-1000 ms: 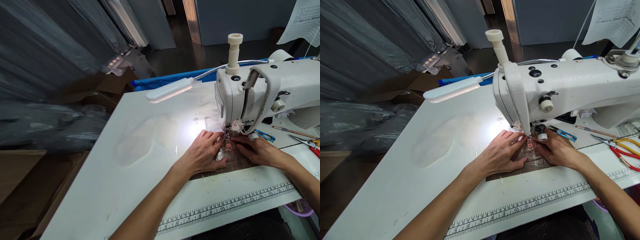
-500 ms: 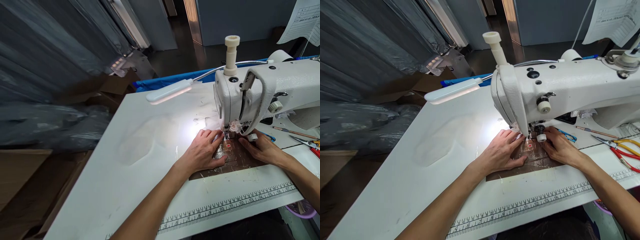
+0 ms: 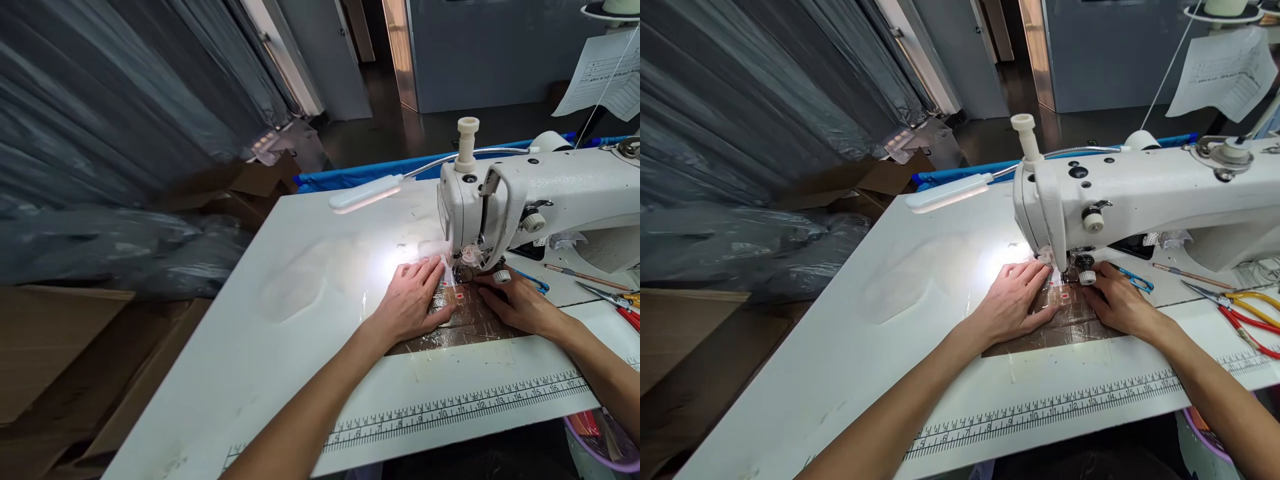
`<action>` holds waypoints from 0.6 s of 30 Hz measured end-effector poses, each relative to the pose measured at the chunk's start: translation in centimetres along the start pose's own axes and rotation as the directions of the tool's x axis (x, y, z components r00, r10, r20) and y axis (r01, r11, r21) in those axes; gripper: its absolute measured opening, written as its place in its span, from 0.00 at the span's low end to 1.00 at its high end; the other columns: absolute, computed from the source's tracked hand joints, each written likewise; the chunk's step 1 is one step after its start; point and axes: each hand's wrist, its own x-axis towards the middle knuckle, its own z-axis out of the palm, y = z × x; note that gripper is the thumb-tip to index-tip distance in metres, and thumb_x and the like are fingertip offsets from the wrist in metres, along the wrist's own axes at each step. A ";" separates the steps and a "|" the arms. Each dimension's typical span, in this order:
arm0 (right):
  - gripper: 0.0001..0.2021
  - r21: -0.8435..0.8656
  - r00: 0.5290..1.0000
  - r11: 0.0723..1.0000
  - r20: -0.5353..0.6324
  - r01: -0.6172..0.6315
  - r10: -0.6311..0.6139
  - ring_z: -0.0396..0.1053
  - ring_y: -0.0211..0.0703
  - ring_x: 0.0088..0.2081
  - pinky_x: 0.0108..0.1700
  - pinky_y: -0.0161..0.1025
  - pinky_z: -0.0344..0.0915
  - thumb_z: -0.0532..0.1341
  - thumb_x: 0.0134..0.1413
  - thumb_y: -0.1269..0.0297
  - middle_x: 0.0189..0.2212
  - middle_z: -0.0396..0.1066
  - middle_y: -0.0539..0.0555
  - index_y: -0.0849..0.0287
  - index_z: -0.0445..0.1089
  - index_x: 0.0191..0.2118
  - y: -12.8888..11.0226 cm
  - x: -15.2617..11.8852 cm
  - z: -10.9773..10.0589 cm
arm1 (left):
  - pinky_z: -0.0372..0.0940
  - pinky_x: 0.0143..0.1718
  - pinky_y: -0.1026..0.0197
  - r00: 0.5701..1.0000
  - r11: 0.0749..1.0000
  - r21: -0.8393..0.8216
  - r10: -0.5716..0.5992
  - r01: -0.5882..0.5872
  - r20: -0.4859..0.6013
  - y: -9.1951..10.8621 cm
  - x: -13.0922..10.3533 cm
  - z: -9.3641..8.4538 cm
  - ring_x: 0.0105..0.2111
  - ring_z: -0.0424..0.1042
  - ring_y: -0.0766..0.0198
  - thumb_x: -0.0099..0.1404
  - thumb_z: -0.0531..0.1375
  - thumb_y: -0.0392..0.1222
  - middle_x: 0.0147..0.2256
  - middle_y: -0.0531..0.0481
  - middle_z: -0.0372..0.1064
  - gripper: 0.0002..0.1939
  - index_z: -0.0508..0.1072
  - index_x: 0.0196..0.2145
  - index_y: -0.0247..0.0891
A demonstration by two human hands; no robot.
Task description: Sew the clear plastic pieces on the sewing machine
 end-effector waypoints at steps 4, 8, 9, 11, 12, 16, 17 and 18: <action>0.14 0.006 1.000 1.000 0.018 -0.021 0.020 0.75 0.47 0.42 0.46 0.45 0.72 0.53 0.64 0.65 0.46 0.71 0.61 0.60 0.76 0.43 -0.2 -0.1 -0.2 | 0.62 0.44 0.49 0.998 0.993 0.112 -0.029 0.035 -0.053 0.5 -0.4 -0.2 0.49 0.68 0.49 0.72 0.46 0.57 0.54 0.36 0.66 0.25 0.67 0.51 0.33; 0.14 0.054 0.999 0.997 0.013 -0.053 0.052 0.75 0.46 0.40 0.44 0.44 0.73 0.53 0.63 0.65 0.45 0.72 0.59 0.57 0.77 0.41 -0.3 0.1 -0.4 | 0.60 0.41 0.52 0.999 0.974 0.222 0.044 -0.044 0.005 -0.5 0.8 -0.9 0.41 0.70 0.53 0.73 0.47 0.42 0.45 0.38 0.70 0.15 0.70 0.43 0.33; 0.14 0.072 0.999 0.996 0.004 -0.054 0.054 0.75 0.46 0.41 0.44 0.44 0.73 0.53 0.63 0.65 0.45 0.72 0.58 0.57 0.77 0.41 -0.3 0.2 -0.4 | 0.60 0.40 0.53 0.996 0.970 0.228 0.078 -0.086 0.042 -1.0 1.3 -1.1 0.40 0.69 0.54 0.71 0.48 0.36 0.42 0.39 0.71 0.12 0.70 0.42 0.33; 0.14 0.111 0.998 0.992 -0.014 -0.054 0.056 0.75 0.47 0.41 0.43 0.44 0.73 0.53 0.62 0.65 0.43 0.73 0.59 0.58 0.77 0.39 -0.3 0.3 -0.3 | 0.59 0.40 0.54 0.982 0.964 0.202 0.154 -0.174 0.111 -2.1 2.6 -1.5 0.39 0.69 0.55 0.65 0.49 0.28 0.38 0.40 0.70 0.12 0.71 0.38 0.33; 0.14 0.127 0.998 0.990 -0.020 -0.058 0.061 0.75 0.48 0.40 0.43 0.44 0.73 0.53 0.62 0.65 0.42 0.73 0.59 0.58 0.77 0.38 -0.3 0.3 -0.2 | 0.59 0.40 0.54 0.974 0.962 0.179 0.185 -0.206 0.130 -2.8 3.3 -1.7 0.38 0.69 0.55 0.63 0.50 0.27 0.36 0.41 0.70 0.12 0.72 0.36 0.34; 0.15 0.205 0.996 0.976 -0.036 -0.069 0.078 0.74 0.47 0.37 0.38 0.43 0.72 0.52 0.62 0.63 0.40 0.74 0.58 0.57 0.77 0.38 -0.2 0.5 -0.1 | 0.58 0.41 0.52 0.975 0.970 0.123 0.200 -0.211 0.100 -5.1 5.4 -1.8 0.33 0.67 0.56 0.62 0.52 0.32 0.30 0.45 0.68 0.09 0.70 0.29 0.38; 0.15 0.235 0.996 0.969 -0.029 -0.071 0.080 0.73 0.46 0.35 0.36 0.42 0.72 0.52 0.62 0.62 0.39 0.74 0.57 0.57 0.76 0.37 -0.1 0.5 -0.2 | 0.58 0.41 0.52 0.977 0.973 0.111 0.193 -0.202 0.085 -5.6 5.6 -1.8 0.31 0.66 0.56 0.62 0.53 0.34 0.29 0.46 0.67 0.08 0.70 0.27 0.38; 0.15 0.268 0.996 0.960 -0.019 -0.080 0.089 0.73 0.45 0.33 0.34 0.41 0.71 0.52 0.62 0.60 0.37 0.74 0.56 0.57 0.76 0.36 0.1 0.5 -0.4 | 0.58 0.41 0.52 0.982 0.978 0.093 0.183 -0.187 0.055 -6.0 5.7 -1.8 0.30 0.65 0.57 0.61 0.54 0.36 0.28 0.47 0.67 0.07 0.69 0.26 0.39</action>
